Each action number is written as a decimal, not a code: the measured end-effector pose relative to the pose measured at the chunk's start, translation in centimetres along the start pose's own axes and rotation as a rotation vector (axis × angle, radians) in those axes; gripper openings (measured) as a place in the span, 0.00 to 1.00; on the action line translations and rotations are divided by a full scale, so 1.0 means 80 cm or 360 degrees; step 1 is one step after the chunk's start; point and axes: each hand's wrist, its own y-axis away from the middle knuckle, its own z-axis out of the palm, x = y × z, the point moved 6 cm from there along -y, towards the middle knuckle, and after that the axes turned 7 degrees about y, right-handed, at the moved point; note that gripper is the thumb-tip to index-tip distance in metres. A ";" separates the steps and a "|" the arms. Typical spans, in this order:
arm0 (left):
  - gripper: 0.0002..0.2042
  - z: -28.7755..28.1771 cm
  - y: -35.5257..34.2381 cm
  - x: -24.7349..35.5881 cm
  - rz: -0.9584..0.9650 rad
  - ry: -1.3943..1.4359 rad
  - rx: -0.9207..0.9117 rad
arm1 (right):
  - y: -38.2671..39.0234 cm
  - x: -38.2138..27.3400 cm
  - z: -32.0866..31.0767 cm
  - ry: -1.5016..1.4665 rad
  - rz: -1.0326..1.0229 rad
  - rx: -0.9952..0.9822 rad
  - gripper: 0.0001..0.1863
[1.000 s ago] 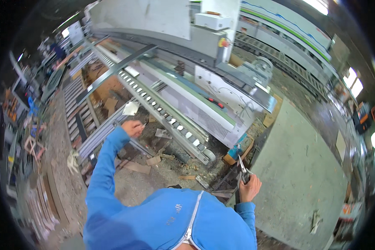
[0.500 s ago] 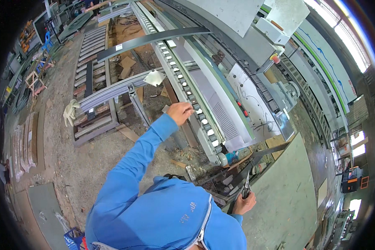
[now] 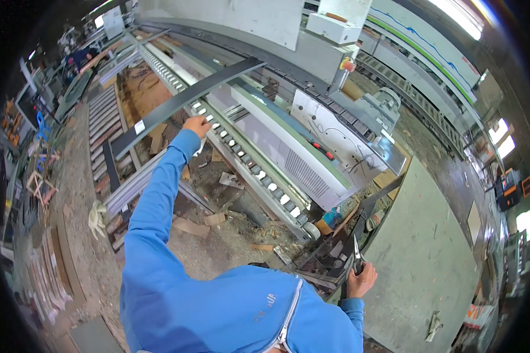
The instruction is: The person uses shears to cut sections from a long, dark strip of material on a workbench. They repeatedly pick up the strip, cut a section, and place the cut piece onto a roller conveyor. The process is repeated multiple times throughout the video.
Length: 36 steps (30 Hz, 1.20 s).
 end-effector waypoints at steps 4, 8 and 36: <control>0.17 -0.006 -0.050 -0.040 -0.0162 -0.0182 0.0112 | -0.004 -0.004 -0.006 -0.0021 -0.0010 0.0017 0.16; 0.18 -0.004 -0.077 -0.051 -0.0289 -0.0293 0.0201 | -0.009 -0.008 -0.011 -0.0017 0.0033 -0.0016 0.16; 0.42 0.106 -0.086 -0.143 -0.0434 0.0097 -0.0415 | -0.005 0.017 -0.015 -0.0033 0.0144 0.0125 0.21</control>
